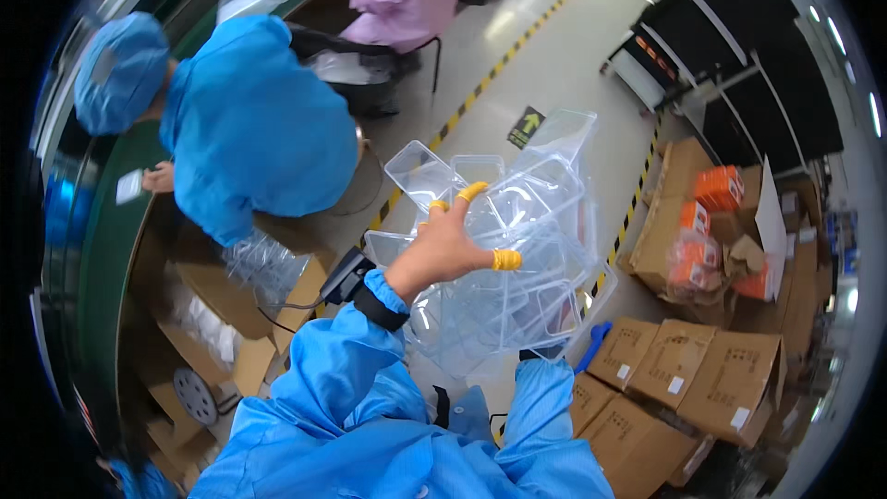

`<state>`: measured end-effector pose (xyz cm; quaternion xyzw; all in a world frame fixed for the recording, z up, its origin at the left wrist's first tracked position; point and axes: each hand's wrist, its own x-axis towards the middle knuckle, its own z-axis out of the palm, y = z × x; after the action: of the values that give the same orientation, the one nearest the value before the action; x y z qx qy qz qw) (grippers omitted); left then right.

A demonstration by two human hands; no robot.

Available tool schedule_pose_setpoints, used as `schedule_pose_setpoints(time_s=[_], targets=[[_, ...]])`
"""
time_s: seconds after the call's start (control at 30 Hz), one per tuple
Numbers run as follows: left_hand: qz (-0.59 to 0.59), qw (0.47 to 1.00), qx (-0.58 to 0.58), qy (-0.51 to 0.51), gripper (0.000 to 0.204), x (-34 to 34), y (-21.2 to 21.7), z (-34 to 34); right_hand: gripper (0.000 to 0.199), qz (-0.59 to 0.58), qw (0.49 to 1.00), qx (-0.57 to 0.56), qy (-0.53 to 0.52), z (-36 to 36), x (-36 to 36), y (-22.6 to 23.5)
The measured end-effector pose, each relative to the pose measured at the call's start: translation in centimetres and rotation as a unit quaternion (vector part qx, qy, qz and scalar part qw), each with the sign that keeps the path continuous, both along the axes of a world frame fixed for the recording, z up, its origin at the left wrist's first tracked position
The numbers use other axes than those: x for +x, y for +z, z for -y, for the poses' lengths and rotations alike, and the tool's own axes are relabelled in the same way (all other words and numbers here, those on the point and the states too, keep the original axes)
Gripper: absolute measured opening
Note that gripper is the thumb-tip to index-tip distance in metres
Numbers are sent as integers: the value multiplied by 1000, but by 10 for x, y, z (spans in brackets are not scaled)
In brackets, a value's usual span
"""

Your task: Picking up clear plastic casings, bringing them to a workstation, and placing mobile phones into packaging trays.

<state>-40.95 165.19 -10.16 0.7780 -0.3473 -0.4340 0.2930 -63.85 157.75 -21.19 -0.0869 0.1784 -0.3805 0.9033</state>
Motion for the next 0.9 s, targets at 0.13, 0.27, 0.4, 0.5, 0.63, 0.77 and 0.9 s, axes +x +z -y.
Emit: schedule_pose_setpoints(time_s=[0.13,0.27,0.4,0.5,0.63,0.77,0.9], targets=[[7,998,-1,-55,123,-2,-11,57,78,3,999,7,-50,26,-6,-7],[-9,996,1,-88,122,6,-9,133,78,13,997,15,-70,78,8,-14],[9,995,-18,-93,118,21,-26,211,78,17,994,20,-106,144,19,-22],[2,995,-25,-96,119,39,-18,272,78,23,992,22,-124,206,30,-22],[-5,994,-17,-111,121,69,-20,361,78,26,991,26,-128,296,55,-21],[-13,994,-38,-100,121,107,-23,457,79,30,994,23,-107,399,96,-23],[6,995,-49,-86,121,160,-35,554,79,27,996,22,-87,497,148,-26]])
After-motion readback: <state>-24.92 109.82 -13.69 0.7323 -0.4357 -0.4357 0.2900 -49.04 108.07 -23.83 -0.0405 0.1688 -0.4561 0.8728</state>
